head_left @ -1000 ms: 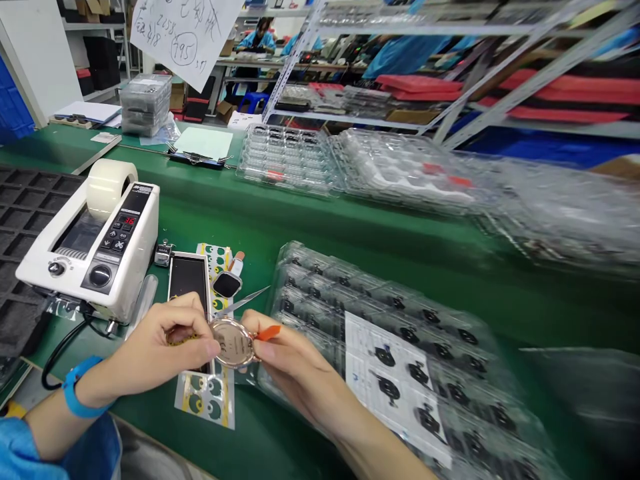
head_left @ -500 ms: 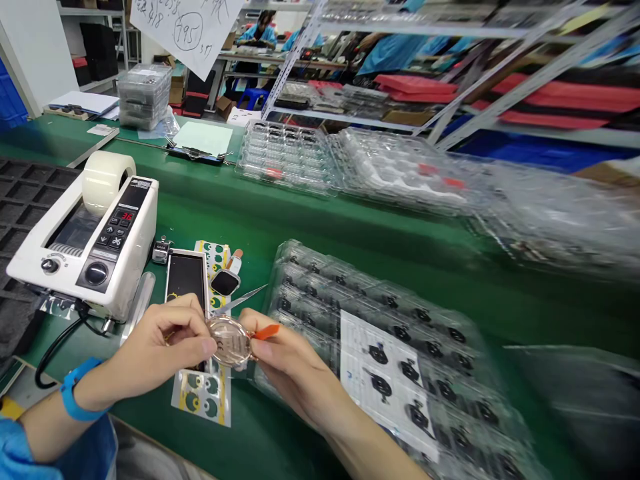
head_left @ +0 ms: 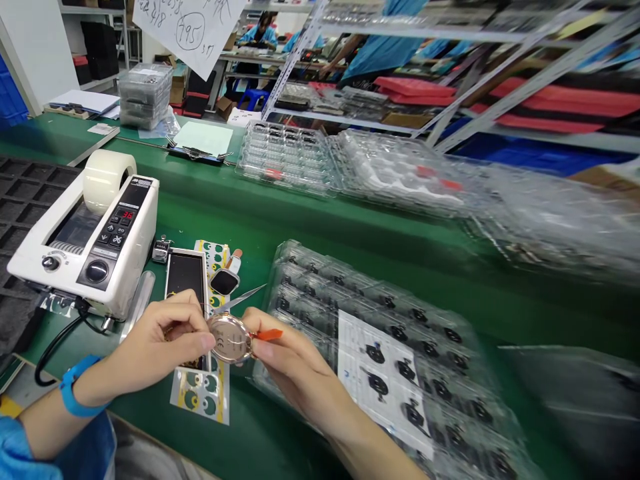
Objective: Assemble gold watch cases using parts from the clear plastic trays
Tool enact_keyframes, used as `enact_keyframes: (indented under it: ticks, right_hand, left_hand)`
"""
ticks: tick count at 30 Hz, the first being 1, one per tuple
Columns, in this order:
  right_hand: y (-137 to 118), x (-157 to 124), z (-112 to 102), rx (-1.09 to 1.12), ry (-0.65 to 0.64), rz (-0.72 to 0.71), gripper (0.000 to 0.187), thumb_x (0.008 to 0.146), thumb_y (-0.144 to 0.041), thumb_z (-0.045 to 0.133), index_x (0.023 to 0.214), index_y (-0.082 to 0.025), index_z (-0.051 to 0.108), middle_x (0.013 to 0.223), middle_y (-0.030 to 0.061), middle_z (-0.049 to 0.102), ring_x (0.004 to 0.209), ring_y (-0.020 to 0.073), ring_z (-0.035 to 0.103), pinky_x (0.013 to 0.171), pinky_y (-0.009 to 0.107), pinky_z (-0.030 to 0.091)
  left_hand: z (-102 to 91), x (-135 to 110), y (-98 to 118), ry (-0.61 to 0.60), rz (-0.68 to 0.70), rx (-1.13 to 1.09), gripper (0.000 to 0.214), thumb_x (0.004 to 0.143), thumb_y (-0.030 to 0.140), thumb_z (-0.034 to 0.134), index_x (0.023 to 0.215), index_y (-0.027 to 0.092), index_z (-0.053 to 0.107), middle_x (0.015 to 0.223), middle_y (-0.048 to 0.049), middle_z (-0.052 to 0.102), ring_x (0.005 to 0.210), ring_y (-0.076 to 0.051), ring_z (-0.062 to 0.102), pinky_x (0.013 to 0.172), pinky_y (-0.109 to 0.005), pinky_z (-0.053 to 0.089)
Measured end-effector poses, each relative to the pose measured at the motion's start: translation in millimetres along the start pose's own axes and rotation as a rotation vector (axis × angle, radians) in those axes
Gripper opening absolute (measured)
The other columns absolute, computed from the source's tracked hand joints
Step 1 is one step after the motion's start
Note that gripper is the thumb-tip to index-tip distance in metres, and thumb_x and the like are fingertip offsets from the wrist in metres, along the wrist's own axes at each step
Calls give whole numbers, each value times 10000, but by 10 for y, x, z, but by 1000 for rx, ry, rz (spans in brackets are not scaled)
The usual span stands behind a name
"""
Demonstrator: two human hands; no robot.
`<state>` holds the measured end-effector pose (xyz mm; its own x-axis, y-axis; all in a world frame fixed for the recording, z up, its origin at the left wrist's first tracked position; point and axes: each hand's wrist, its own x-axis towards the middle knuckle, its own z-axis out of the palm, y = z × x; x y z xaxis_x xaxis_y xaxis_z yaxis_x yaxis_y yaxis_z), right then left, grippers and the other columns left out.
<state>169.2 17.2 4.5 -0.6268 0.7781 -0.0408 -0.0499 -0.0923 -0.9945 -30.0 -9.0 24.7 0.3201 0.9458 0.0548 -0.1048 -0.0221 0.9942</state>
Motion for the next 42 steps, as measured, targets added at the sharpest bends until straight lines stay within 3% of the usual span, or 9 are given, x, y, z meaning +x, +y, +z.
enact_keyframes:
  ticks: [8, 21, 24, 28, 30, 32, 36, 42]
  right_hand:
    - [4, 22, 12, -41, 23, -19, 389, 903, -559, 522, 738, -207, 539, 710, 3, 440, 663, 166, 390, 613, 291, 313]
    - [5, 33, 37, -81, 19, -54, 375, 932, -533, 505, 752, -207, 548, 727, -2, 458, 669, 155, 411, 610, 275, 323]
    - [21, 35, 20, -110, 45, -50, 392, 924, -547, 503, 735, -205, 540, 715, 2, 457, 663, 161, 412, 607, 280, 326]
    - [37, 35, 11, -114, 65, -55, 396, 920, -551, 504, 727, -207, 540, 713, 4, 464, 663, 163, 422, 607, 278, 336]
    - [29, 30, 22, -115, 44, -51, 401, 922, -560, 495, 745, -206, 560, 721, 9, 478, 673, 167, 437, 619, 282, 353]
    - [13, 15, 39, -115, 23, -39, 405, 916, -570, 499, 758, -205, 573, 727, 11, 487, 676, 167, 443, 619, 281, 362]
    - [3, -33, 74, -52, -6, -3, 391, 897, -580, 531, 792, -213, 618, 756, 18, 521, 710, 174, 476, 659, 288, 397]
    - [86, -23, 150, 132, 1, 67, 375, 822, -596, 617, 930, -244, 690, 859, 58, 628, 806, 223, 576, 774, 360, 465]
  left_hand:
    - [12, 20, -36, 53, -26, 58, 273, 835, 280, 611, 603, 175, 512, 710, 17, 406, 651, -140, 385, 583, -296, 260]
    - [98, -6, -91, 257, 70, 310, 291, 814, 230, 632, 569, 177, 487, 679, 27, 406, 625, -122, 375, 568, -264, 302]
    - [100, -18, -97, 341, 135, 426, 305, 814, 198, 622, 563, 184, 450, 656, 31, 397, 606, -122, 376, 556, -267, 304]
    - [101, -47, -109, 500, 350, 472, 261, 827, 148, 634, 622, 198, 479, 670, 28, 407, 640, -134, 424, 577, -273, 350]
    - [104, -55, -118, 462, 433, 456, 127, 836, 163, 659, 729, 209, 607, 816, -19, 518, 792, -170, 528, 686, -306, 438]
    - [103, -53, -131, 333, 443, 444, 59, 856, 200, 668, 880, 238, 706, 1098, -80, 575, 1046, -233, 562, 868, -382, 469]
    - [77, -27, -160, 106, 360, 387, 191, 860, 283, 689, 1045, 306, 731, 1455, -62, 446, 1374, -300, 363, 1127, -501, 287]
    - [62, -11, -178, -6, 241, 319, 412, 731, 347, 809, 1126, 314, 696, 1550, -49, 346, 1449, -346, 227, 1171, -607, -9]
